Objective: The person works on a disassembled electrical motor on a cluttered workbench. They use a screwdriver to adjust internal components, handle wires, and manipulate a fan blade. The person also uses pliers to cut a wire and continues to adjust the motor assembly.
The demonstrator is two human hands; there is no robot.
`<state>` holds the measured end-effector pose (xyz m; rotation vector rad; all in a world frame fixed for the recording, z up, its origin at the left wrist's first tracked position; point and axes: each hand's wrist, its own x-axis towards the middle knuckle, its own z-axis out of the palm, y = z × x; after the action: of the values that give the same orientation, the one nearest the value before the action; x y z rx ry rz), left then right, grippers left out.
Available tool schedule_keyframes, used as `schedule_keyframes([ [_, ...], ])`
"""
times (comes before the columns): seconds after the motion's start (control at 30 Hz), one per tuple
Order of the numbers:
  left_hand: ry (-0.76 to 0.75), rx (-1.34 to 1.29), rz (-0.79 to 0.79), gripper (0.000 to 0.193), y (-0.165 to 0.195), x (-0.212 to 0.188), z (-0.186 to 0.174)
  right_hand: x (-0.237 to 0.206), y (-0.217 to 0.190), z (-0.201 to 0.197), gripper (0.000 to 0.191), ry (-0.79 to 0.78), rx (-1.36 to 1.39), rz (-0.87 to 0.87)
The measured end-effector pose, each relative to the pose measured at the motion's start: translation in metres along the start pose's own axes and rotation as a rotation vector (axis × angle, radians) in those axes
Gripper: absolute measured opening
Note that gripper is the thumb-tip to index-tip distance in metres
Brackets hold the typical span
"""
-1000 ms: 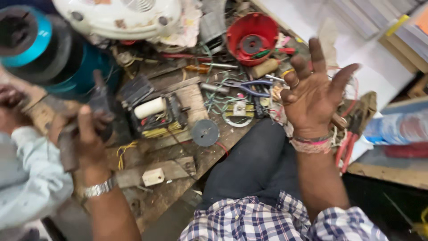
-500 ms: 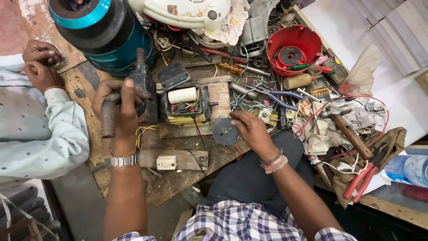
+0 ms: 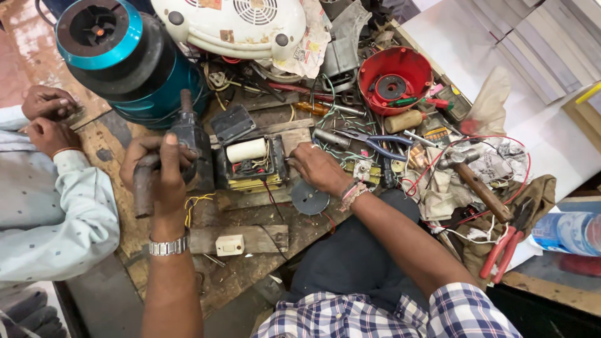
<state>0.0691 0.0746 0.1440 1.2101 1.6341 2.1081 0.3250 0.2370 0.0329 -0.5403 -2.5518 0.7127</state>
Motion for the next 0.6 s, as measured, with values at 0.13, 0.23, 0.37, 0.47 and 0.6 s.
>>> schedule_keyframes([
  [0.13, -0.003, 0.03, 0.031, 0.022, 0.0, 0.0, 0.0, 0.003, 0.017, 0.01, 0.023, -0.05, 0.043, -0.034],
  [0.23, 0.012, 0.058, -0.013, 0.021, 0.003, -0.001, 0.0, 0.001, 0.024, 0.021, 0.028, -0.039, 0.108, 0.039],
  [0.37, 0.006, 0.055, -0.022, 0.021, 0.005, -0.001, -0.001, -0.004, 0.028, 0.032, 0.033, -0.023, 0.146, 0.115],
  [0.47, 0.005, 0.052, -0.012, 0.024, 0.003, -0.001, -0.002, -0.005, 0.028, 0.036, 0.04, 0.005, 0.254, 0.212],
  [0.6, 0.029, 0.021, -0.072, 0.021, -0.001, -0.002, -0.003, -0.001, 0.024, 0.04, 0.051, -0.14, 0.698, 0.645],
])
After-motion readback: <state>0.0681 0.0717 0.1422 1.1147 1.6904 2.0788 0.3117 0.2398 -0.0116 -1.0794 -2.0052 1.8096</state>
